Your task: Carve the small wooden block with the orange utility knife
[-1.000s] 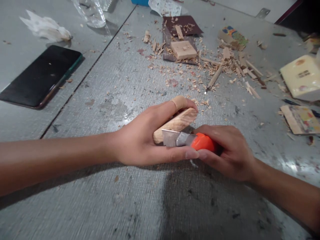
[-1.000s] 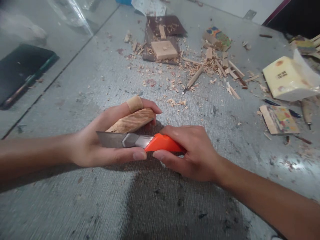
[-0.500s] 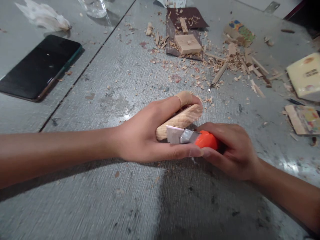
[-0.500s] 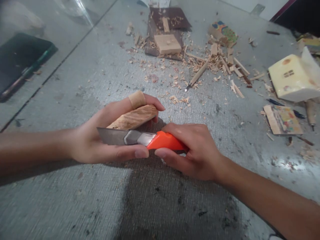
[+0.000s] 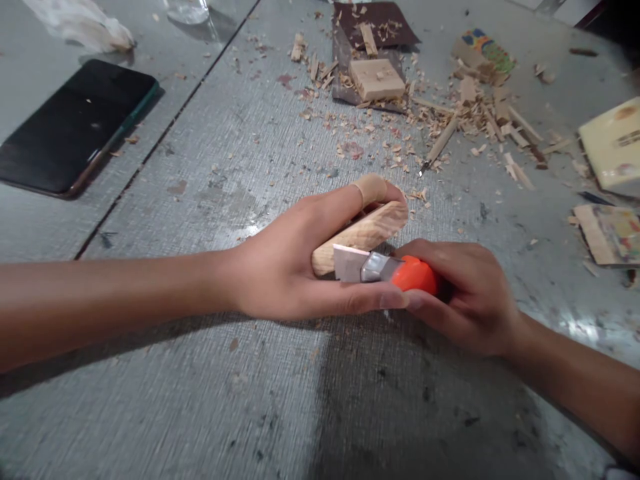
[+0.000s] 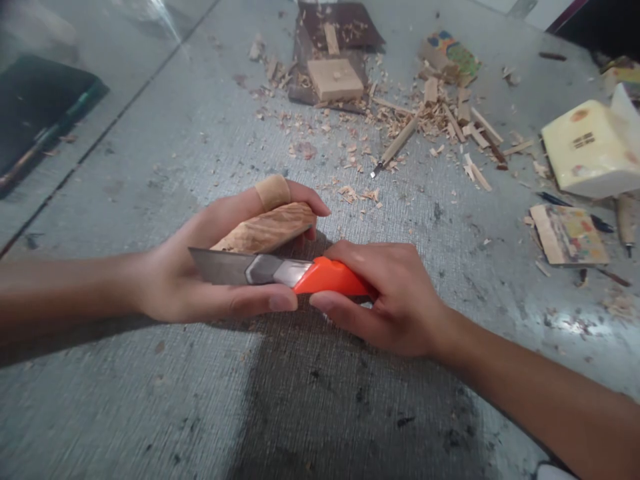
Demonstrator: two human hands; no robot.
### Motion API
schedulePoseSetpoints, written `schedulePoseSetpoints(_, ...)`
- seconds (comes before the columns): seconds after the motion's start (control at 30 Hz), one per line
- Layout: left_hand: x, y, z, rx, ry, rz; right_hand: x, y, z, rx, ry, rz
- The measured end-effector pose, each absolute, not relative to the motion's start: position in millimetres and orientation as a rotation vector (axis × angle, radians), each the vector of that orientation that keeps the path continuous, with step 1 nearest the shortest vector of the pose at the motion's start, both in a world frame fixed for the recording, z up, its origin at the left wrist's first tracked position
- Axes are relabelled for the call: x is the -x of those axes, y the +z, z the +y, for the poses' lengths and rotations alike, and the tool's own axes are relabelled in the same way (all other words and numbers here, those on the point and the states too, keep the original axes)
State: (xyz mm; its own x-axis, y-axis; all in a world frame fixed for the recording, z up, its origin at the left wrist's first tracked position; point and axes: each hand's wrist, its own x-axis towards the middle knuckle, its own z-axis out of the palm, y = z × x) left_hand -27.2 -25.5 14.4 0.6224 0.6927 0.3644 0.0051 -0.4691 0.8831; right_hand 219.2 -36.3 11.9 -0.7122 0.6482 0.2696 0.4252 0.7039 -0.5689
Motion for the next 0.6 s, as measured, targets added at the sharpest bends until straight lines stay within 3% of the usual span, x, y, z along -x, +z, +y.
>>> schedulePoseSetpoints(0.6, 29.0, 14.0, -27.5, -1.778, 0.819, 0.557, -218.4, 14.6, -35.5, 0.762, 0.648, -2.471)
